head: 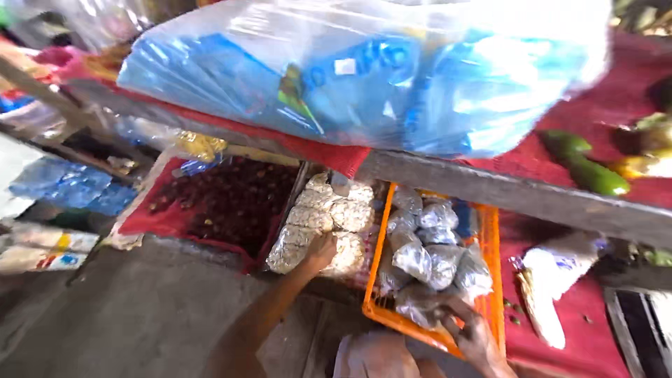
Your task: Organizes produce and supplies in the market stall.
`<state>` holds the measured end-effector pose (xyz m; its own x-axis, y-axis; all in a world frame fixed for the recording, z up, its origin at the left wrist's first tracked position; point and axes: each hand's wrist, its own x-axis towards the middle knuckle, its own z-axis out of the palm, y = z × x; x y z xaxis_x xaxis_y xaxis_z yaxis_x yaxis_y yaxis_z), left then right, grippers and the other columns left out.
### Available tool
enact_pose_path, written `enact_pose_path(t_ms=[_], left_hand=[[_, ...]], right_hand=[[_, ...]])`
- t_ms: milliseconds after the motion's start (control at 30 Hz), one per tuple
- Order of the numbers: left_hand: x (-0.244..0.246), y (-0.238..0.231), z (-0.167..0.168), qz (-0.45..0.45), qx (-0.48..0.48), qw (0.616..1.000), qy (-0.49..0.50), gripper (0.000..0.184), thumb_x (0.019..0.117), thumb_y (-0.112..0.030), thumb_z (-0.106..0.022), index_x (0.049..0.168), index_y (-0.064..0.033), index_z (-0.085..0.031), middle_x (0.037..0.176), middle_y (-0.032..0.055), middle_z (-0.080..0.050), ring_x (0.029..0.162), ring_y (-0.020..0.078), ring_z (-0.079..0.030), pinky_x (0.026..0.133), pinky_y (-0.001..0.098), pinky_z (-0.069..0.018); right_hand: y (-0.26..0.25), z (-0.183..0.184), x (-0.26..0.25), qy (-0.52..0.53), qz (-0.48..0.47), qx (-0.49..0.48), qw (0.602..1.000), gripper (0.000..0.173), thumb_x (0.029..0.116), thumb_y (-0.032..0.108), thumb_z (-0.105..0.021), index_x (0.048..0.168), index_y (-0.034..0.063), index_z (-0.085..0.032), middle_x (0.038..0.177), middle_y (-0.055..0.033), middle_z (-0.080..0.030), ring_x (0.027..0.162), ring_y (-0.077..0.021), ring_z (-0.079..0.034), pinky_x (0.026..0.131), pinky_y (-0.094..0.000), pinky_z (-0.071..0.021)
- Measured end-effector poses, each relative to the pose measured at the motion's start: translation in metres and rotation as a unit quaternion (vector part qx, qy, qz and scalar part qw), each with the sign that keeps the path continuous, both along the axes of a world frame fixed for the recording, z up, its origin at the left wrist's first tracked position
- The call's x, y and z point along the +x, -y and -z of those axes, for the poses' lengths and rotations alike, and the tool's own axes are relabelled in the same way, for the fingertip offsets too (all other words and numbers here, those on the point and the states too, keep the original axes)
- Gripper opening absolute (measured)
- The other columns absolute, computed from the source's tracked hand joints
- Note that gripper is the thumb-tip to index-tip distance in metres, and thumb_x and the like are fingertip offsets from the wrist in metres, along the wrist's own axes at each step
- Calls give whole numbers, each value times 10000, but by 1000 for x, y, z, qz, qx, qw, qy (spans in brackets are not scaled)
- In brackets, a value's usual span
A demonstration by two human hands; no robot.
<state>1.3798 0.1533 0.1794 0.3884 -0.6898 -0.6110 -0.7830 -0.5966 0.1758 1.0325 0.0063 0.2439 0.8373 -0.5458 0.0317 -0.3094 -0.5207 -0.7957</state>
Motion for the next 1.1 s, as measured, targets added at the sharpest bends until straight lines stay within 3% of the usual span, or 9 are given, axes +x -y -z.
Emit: enact_pose_path(t_ms=[167, 233, 400, 500, 600, 733, 900, 967, 1100], left_hand=[[6, -4, -18, 85, 89, 992, 33, 440, 964, -112, -624, 1352, 85, -562, 1420, 303, -531, 1388, 487, -420, 1167, 653, -243], [11, -10, -14, 136, 117, 983, 29, 378, 934, -133, -666, 1267, 46, -640, 1359, 289, -584, 1354, 495, -451, 1125, 680, -292], [28, -35, -20, 218, 49, 974, 15, 470, 909, -80, -676, 1358, 20, -581, 1338, 281, -597, 1307, 472, -509, 1117, 649, -325], [38, -51, -19, 204, -1, 979, -9, 535, 904, -61, -684, 1423, -48, -552, 1345, 286, -595, 1300, 486, -515, 1116, 675, -309], [43, -65, -5, 192, -62, 979, -27, 549, 927, -86, -667, 1461, -78, -535, 1381, 303, -565, 1310, 505, -498, 1115, 688, -297], [52, -84, 0, 198, -137, 969, -54, 323, 993, -94, -580, 1289, 16, -649, 1311, 276, -620, 1290, 454, -534, 1169, 615, -291], [99, -94, -8, 289, -134, 943, -98, 256, 973, -104, -630, 1174, 39, -700, 1227, 219, -691, 1228, 394, -601, 1198, 575, -270], [115, -95, -4, 302, -140, 935, -120, 260, 991, -87, -608, 1186, 61, -694, 1261, 221, -675, 1292, 384, -555, 1243, 541, -186], [137, -109, -5, 327, -207, 915, -112, 268, 1036, -74, -514, 1181, 60, -694, 1251, 220, -682, 1266, 355, -587, 1196, 490, -307]], right_hand=[[-68, 7, 2, 90, 220, 77, 968, 294, 955, 69, -535, 1158, -103, -661, 1055, -177, -718, 884, -180, -711, 820, -353, -603], [-108, 5, 32, 135, 214, 133, 958, 275, 963, 49, -537, 1163, -106, -647, 1056, -155, -712, 891, -147, -711, 823, -331, -611], [-173, -1, 105, 51, 48, 398, 915, 246, 991, 25, -525, 1191, -57, -644, 1000, -84, -714, 775, -120, -692, 735, -294, -608], [-189, 17, 155, -16, 160, 505, 848, 216, 1082, 89, -465, 1180, -42, -607, 926, -93, -704, 702, -145, -682, 651, -301, -593], [-194, 47, 207, -77, 261, 467, 842, 420, 1132, 293, -364, 1204, -47, -601, 910, -128, -680, 697, -172, -647, 638, -339, -556], [-189, 67, 284, -195, 320, 443, 815, 801, 1065, 648, -230, 1196, -30, -636, 975, -183, -678, 741, -249, -613, 681, -429, -510], [-201, 82, 352, -201, 414, 362, 810, 454, 1115, 379, -345, 1132, 3, -599, 852, -105, -543, 665, -186, -499, 616, -369, -448], [-195, 88, 361, -276, 417, 267, 824, 403, 1097, 285, -446, 1222, -65, -602, 1056, -236, -613, 865, -310, -597, 775, -486, -503], [-192, 84, 379, -375, 423, 167, 808, 483, 1069, 321, -520, 1284, -105, -597, 1297, -335, -600, 1195, -460, -602, 999, -622, -461]])
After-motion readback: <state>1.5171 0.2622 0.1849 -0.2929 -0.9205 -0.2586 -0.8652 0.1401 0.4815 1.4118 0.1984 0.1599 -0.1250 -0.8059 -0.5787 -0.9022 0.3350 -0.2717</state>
